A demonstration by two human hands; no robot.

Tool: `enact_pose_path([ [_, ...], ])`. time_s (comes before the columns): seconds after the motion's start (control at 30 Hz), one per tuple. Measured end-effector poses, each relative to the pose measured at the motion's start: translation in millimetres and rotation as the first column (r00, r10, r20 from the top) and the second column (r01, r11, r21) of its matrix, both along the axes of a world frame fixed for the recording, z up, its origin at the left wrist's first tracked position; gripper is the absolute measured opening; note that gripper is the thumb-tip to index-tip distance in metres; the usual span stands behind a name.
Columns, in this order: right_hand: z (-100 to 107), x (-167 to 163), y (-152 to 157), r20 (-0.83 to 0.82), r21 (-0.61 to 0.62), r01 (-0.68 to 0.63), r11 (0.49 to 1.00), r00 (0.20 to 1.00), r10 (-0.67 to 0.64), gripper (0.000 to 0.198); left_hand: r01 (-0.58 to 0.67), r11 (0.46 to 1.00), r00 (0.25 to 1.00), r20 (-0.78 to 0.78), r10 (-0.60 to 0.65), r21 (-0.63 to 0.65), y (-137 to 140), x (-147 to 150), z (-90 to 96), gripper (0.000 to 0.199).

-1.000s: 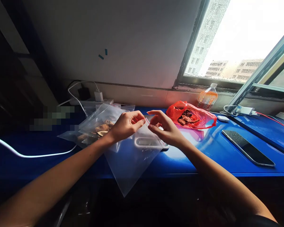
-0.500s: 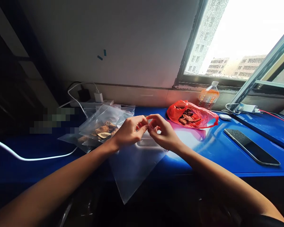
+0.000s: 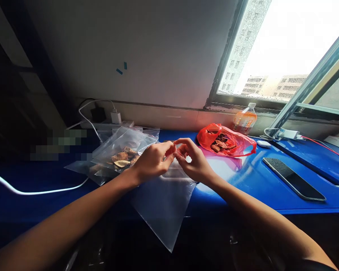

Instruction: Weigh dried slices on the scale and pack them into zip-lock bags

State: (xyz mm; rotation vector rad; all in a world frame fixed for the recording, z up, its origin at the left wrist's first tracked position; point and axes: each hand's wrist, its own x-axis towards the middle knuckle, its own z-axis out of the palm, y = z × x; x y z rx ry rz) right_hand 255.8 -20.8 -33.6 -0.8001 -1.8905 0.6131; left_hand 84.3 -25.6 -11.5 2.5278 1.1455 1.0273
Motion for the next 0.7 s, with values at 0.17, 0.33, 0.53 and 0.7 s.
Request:
enact_pose_path([
  [0.17,-2.5,-1.8,1.4,-0.023,-0.026,-0.031,0.999,0.999,0.031,0.032,-0.027,0.999,0.994,-0.107,0.032,0.042,0.2,-1.6,-2.2,0.012],
  [0.33,-2.7,-0.1,2.8,-0.005,-0.046,-0.010,0.999,1.000,0.010,0.030,-0.011,0.999,0.999,-0.052,0.013,0.041,0.2,-0.8,-2.2,0.011],
  [0.53,0.1,-2.5,4.5,0.045,-0.006,-0.004,1.000,0.999,0.004,0.022,-0.032,0.999,0.999,0.040,0.031,0.037,-0.5,-6.6,14.3,0.009],
  [0.7,3.7,-5.7,8.5,0.060,0.075,0.012,0.997,0.998,-0.017,0.017,-0.138,0.990,0.982,0.133,0.133,0.027,-1.0,-15.8,29.1,0.011],
])
